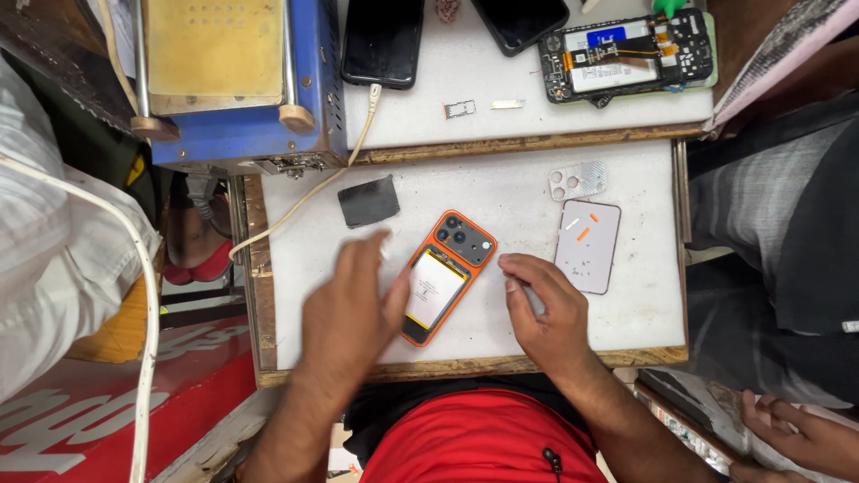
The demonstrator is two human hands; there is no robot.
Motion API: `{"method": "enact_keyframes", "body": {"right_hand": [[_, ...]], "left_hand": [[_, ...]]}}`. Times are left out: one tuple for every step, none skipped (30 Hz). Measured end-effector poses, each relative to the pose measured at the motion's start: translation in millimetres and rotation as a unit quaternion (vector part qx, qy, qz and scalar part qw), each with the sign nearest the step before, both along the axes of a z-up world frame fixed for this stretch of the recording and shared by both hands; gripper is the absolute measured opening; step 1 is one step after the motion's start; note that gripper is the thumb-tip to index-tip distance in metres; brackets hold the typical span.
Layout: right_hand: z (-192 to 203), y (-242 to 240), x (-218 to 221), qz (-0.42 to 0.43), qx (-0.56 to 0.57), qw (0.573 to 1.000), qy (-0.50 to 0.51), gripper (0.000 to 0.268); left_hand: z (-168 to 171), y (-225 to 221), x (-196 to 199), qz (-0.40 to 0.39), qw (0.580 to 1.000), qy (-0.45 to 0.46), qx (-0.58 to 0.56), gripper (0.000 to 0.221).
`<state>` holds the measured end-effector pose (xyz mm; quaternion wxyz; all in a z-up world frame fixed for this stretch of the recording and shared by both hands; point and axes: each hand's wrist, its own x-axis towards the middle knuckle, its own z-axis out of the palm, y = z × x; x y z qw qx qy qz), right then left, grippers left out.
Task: The person disassembles a smartphone by removing the back cover and battery, then uses a screwdriver to remove screws from the camera module. They separate the internal components from the frame and hand the device to another person.
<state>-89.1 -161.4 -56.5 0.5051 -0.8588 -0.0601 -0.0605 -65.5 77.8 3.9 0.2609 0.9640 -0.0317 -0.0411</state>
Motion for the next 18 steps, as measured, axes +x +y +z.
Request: {"method": "enact_keyframes", "body": {"right_hand": [[-1,0,0,-0.006,0.014,1.0,0.014,0.025],[-2,-1,-1,-0.007,0.022,1.0,0.02,0.026],[-3,-1,-2,-0.008,0.03,0.999,0.025,0.026],[-5,-2,-3,-0.008,0.037,0.999,0.03,0.027],[-7,-3,-3,-0.004,0.061,0.998,0.034,0.027],[-10,-3,-4,-0.001,0.083,0.996,0.038,0.027],[-13,-4,-5,0.002,0.106,0.993,0.043,0.027],[-16,-5,-6,0.005,0.124,0.991,0.051,0.029],[-17,-7,-7,0.008,0.142,0.988,0.059,0.031],[-19,-7,-8,0.009,0.16,0.985,0.067,0.033],[-20,-8,-8,0.018,0.193,0.977,0.087,0.037],[-20,-8,-9,0.024,0.224,0.968,0.107,0.043],[-19,-8,-10,0.03,0.256,0.958,0.128,0.048],[-17,-7,-10,0.027,0.315,0.935,0.16,0.056],[-16,-3,-10,0.024,0.372,0.908,0.192,0.065],[-13,1,-11,0.019,0.427,0.876,0.222,0.074],[-10,5,-11,0.031,0.454,0.856,0.245,0.085],[-7,9,-11,0.041,0.48,0.835,0.267,0.097]], "left_hand": [[1,-4,-7,-0.015,0.998,0.058,0.029,0.066],[1,-12,-15,-0.029,0.991,0.117,0.057,0.076],[0,-20,-21,-0.042,0.98,0.175,0.085,0.087],[-1,-27,-26,-0.055,0.982,0.148,0.104,0.084],[-3,-34,-31,-0.067,0.983,0.12,0.122,0.082],[-5,-36,-33,-0.08,0.982,0.093,0.141,0.08],[-8,-34,-33,-0.08,0.982,0.101,0.135,0.075],[-11,-33,-33,-0.079,0.982,0.109,0.129,0.071],[-13,-32,-33,-0.078,0.982,0.117,0.123,0.067],[-14,-30,-33,-0.072,0.988,0.08,0.111,0.066],[-14,-28,-32,-0.066,0.992,0.043,0.1,0.064],[-14,-26,-30,-0.062,0.994,0.006,0.087,0.063],[-12,-24,-29,-0.055,0.997,0.028,0.046,0.063],[-10,-22,-27,-0.046,0.998,0.049,0.005,0.063],[-6,-19,-25,-0.038,0.996,0.07,-0.035,0.063],[-4,-17,-22,-0.028,0.99,0.118,-0.077,0.063],[-1,-15,-19,-0.017,0.979,0.165,-0.119,0.064],[1,-15,-16,-0.008,0.964,0.211,-0.161,0.065]]}}
